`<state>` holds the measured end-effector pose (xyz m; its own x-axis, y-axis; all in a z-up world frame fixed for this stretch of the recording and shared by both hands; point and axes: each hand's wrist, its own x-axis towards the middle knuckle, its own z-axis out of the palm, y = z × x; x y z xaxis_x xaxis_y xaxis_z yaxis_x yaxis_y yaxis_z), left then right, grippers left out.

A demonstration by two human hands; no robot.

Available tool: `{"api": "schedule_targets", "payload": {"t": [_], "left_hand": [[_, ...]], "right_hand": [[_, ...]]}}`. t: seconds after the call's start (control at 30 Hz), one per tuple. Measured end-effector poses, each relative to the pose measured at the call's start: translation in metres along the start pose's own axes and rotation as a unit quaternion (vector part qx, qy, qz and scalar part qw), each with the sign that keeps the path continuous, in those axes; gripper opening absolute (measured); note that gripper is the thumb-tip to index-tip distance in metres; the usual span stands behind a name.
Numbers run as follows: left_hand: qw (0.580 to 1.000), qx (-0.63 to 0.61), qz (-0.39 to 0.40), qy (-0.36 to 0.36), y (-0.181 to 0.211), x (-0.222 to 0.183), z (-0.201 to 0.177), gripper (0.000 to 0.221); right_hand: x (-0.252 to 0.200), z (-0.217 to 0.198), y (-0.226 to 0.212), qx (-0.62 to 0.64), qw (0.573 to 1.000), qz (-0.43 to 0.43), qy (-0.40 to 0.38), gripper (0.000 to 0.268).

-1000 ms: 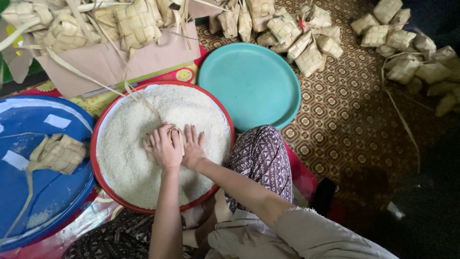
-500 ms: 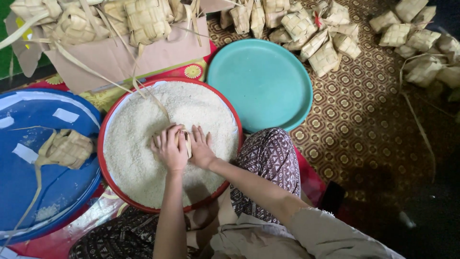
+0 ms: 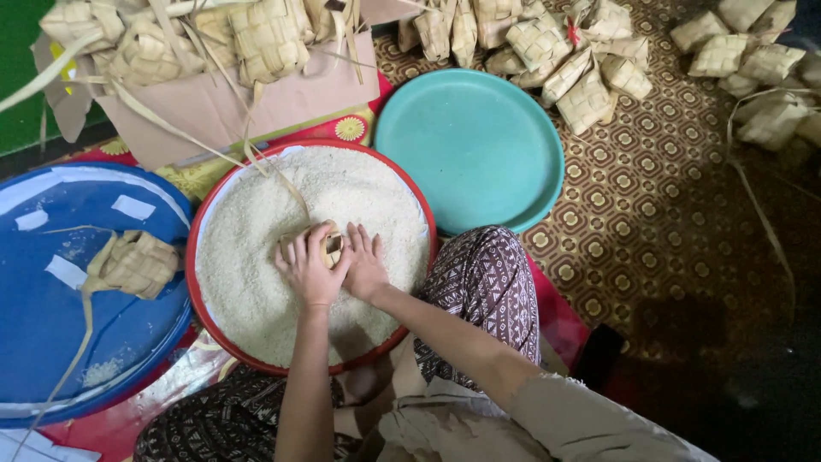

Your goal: Filling woven palm leaf pouches with raw rice and tightening the weave to seal them.

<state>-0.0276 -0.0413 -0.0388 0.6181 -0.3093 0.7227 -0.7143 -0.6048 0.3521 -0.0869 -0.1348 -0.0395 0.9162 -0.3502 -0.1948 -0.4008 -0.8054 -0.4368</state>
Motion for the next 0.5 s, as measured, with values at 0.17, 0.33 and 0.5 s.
{"api": "schedule_targets", "payload": {"t": [0.17, 0.33, 0.5], "left_hand": [[1.000, 0.002, -0.014, -0.023, -0.007, -0.014, 0.010, 0.057], [0.999, -0.016, -0.018, -0.048, -0.002, -0.007, -0.003, 0.062], [1.000, 0.002, 0.010, 0.000, -0.013, -0.012, 0.016, 0.060]], "right_hand": [[0.002, 0.009, 0.006, -0.022, 1.000, -0.008, 0.013, 0.094], [0.001, -0.018, -0.001, -0.037, 0.999, -0.018, -0.009, 0.104], [0.055, 0.017, 0.038, -0.088, 0.988, -0.045, -0.116, 0.124]]}}
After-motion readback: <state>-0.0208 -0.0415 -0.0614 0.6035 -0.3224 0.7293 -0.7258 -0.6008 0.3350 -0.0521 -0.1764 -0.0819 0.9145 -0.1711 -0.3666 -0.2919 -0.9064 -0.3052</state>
